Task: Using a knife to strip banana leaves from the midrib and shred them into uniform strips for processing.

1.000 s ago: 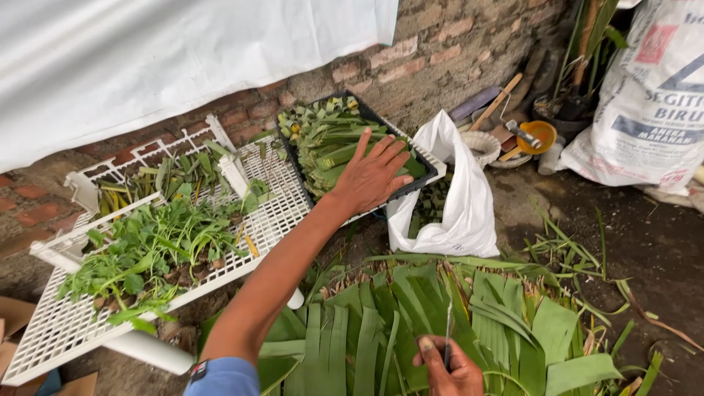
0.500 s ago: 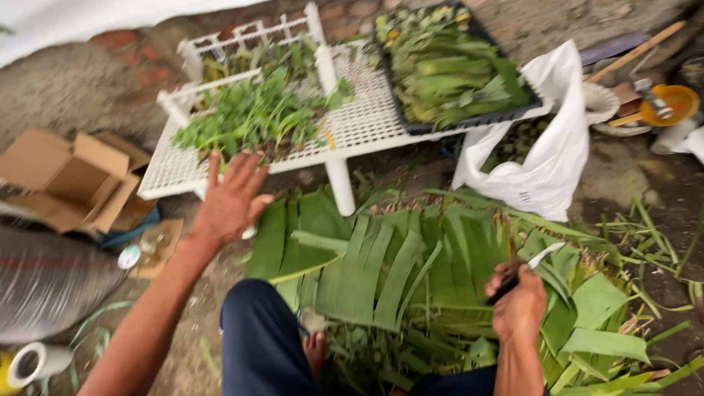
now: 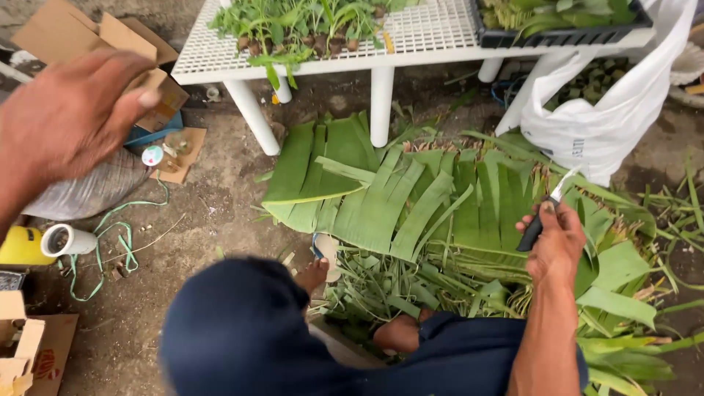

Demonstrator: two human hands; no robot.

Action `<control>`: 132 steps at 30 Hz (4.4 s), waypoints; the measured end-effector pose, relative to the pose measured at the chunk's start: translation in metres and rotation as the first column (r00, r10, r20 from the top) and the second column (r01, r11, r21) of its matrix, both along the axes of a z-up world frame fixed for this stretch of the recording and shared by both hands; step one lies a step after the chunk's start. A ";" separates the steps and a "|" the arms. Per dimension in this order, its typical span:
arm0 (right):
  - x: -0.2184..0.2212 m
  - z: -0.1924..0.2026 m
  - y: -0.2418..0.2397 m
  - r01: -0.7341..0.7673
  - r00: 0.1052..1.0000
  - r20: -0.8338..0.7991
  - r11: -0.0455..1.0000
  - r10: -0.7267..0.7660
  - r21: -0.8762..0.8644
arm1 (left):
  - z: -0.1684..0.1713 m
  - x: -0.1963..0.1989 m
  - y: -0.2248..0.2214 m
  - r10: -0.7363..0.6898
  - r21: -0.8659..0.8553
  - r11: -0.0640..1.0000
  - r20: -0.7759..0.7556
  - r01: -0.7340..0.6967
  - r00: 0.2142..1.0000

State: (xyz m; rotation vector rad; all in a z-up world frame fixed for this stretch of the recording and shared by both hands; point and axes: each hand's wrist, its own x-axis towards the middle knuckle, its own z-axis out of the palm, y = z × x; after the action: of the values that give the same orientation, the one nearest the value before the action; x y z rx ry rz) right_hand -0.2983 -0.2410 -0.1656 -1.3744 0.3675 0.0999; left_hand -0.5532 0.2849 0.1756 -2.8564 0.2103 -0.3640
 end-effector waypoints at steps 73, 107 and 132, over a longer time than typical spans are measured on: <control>-0.149 -0.168 0.180 -0.263 0.855 -0.431 0.958 0.287 0.115 | -0.512 0.050 -0.171 -0.584 0.021 -0.750 -0.488 -0.661 0.648; -0.130 -0.040 0.201 -0.266 0.852 -0.401 0.937 0.338 0.225 | -0.490 0.082 -0.149 -0.096 0.163 -0.986 -0.443 -0.025 0.891; -0.129 -0.057 0.205 -0.262 0.928 -0.277 0.965 0.247 -0.015 | -0.522 0.058 -0.160 -0.072 -0.110 -0.979 -0.595 -0.170 0.800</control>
State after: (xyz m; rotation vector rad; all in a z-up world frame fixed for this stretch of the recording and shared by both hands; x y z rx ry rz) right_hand -0.4273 -0.0355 -0.2228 -1.4589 0.4216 0.5030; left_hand -0.4948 0.1250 -0.3468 0.4744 0.8491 -0.0495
